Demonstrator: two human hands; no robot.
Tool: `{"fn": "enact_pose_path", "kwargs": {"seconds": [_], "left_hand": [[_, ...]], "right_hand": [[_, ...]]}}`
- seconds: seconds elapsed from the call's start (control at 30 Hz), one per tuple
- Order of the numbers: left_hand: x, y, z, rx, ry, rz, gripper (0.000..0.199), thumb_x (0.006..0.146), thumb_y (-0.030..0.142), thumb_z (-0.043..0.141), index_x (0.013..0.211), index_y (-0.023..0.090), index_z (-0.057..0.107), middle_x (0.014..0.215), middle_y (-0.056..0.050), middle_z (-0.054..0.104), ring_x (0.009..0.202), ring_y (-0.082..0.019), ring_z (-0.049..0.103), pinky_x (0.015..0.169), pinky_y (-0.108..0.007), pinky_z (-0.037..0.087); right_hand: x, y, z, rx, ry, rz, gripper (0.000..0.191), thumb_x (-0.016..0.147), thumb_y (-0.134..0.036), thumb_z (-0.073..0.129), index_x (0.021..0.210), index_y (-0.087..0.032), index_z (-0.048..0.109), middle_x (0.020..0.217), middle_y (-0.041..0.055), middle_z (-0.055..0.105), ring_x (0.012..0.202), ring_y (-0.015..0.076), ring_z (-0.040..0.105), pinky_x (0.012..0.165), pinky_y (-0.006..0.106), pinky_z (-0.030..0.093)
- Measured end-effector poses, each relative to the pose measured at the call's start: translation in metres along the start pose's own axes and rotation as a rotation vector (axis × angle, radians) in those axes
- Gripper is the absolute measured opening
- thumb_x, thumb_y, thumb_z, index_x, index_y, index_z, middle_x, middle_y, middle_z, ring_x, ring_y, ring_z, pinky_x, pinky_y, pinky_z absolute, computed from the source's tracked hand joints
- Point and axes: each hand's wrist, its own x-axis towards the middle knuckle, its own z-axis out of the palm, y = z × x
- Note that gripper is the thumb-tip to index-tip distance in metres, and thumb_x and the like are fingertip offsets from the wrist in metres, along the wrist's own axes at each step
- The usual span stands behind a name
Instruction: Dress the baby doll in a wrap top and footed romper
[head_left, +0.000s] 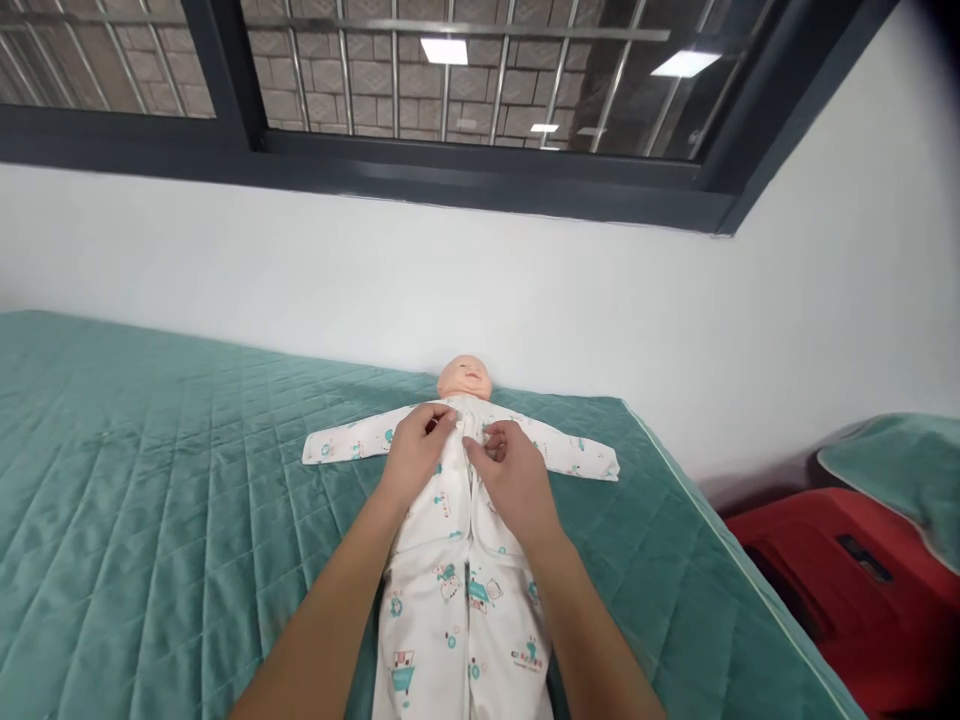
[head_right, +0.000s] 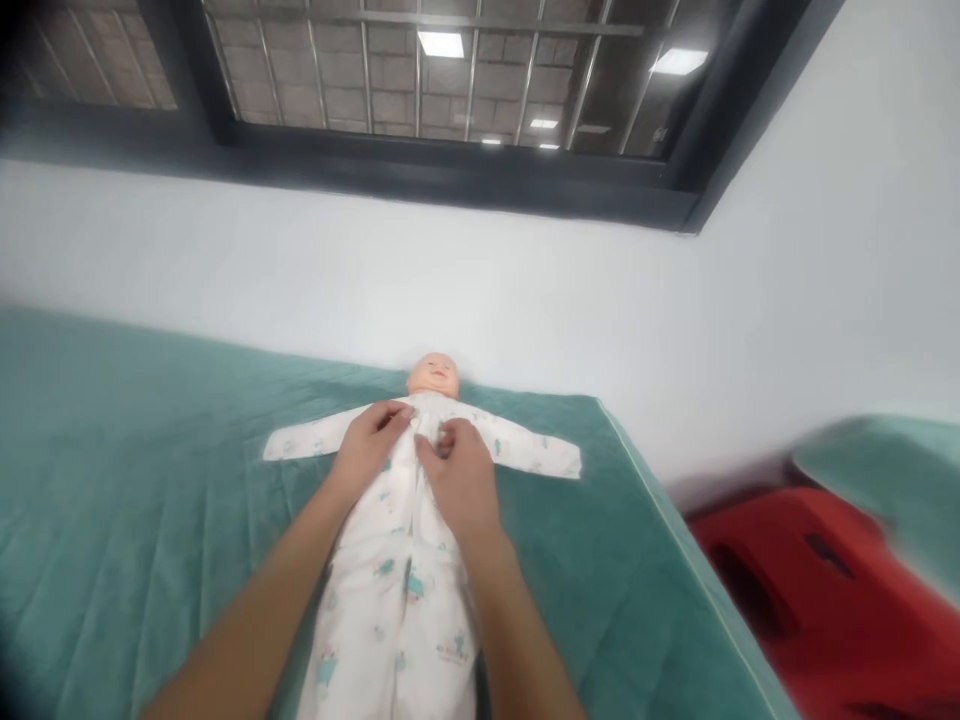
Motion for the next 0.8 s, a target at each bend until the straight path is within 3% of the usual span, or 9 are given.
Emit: {"fn": "enact_pose_path", "kwargs": {"seconds": [0.17, 0.3, 0.5, 0.67, 0.8], "left_hand": [[-0.004, -0.002, -0.008, -0.063, -0.139, -0.076, 0.022, 0.083, 0.038, 0.062, 0.089, 0.019, 0.069, 0.082, -0.001, 0.065, 0.074, -0.014, 0.055, 0.068, -0.025, 0.042], [0.001, 0.013, -0.008, -0.044, -0.164, -0.153, 0.019, 0.08, 0.036, 0.065, 0.082, 0.018, 0.069, 0.069, 0.002, 0.06, 0.063, -0.012, 0.05, 0.058, -0.024, 0.037], [0.003, 0.035, 0.004, -0.006, -0.188, -0.103, 0.015, 0.082, 0.031, 0.061, 0.079, 0.018, 0.068, 0.075, 0.0, 0.066, 0.071, -0.014, 0.057, 0.067, -0.025, 0.041], [0.002, 0.029, 0.002, -0.021, -0.234, -0.113, 0.017, 0.083, 0.033, 0.06, 0.082, 0.019, 0.069, 0.079, -0.001, 0.068, 0.074, -0.016, 0.059, 0.069, -0.026, 0.043], [0.002, 0.026, -0.006, -0.038, -0.263, -0.138, 0.017, 0.084, 0.033, 0.06, 0.085, 0.02, 0.071, 0.082, -0.001, 0.069, 0.075, -0.015, 0.059, 0.068, -0.025, 0.042]], "right_hand": [[0.005, -0.001, -0.002, -0.041, -0.063, 0.04, 0.024, 0.081, -0.044, 0.06, 0.09, -0.022, 0.056, 0.082, 0.0015, 0.063, 0.076, 0.0193, 0.059, 0.068, 0.031, 0.042], [0.008, -0.001, -0.005, 0.093, -0.088, 0.089, 0.017, 0.085, -0.039, 0.055, 0.084, -0.022, 0.058, 0.072, -0.0018, 0.062, 0.067, 0.0163, 0.057, 0.063, 0.028, 0.041], [0.013, 0.009, -0.006, 0.412, -0.107, 0.196, 0.02, 0.082, -0.04, 0.062, 0.085, -0.021, 0.065, 0.079, 0.0, 0.067, 0.073, 0.0157, 0.059, 0.068, 0.026, 0.044], [0.014, 0.01, -0.006, 0.602, -0.124, 0.234, 0.026, 0.079, -0.042, 0.067, 0.093, -0.02, 0.068, 0.085, 0.0025, 0.069, 0.079, 0.0177, 0.062, 0.073, 0.029, 0.048], [0.012, 0.006, -0.005, 0.566, -0.138, 0.23, 0.026, 0.078, -0.04, 0.069, 0.095, -0.021, 0.067, 0.086, 0.0023, 0.068, 0.077, 0.017, 0.061, 0.071, 0.028, 0.047]]}}
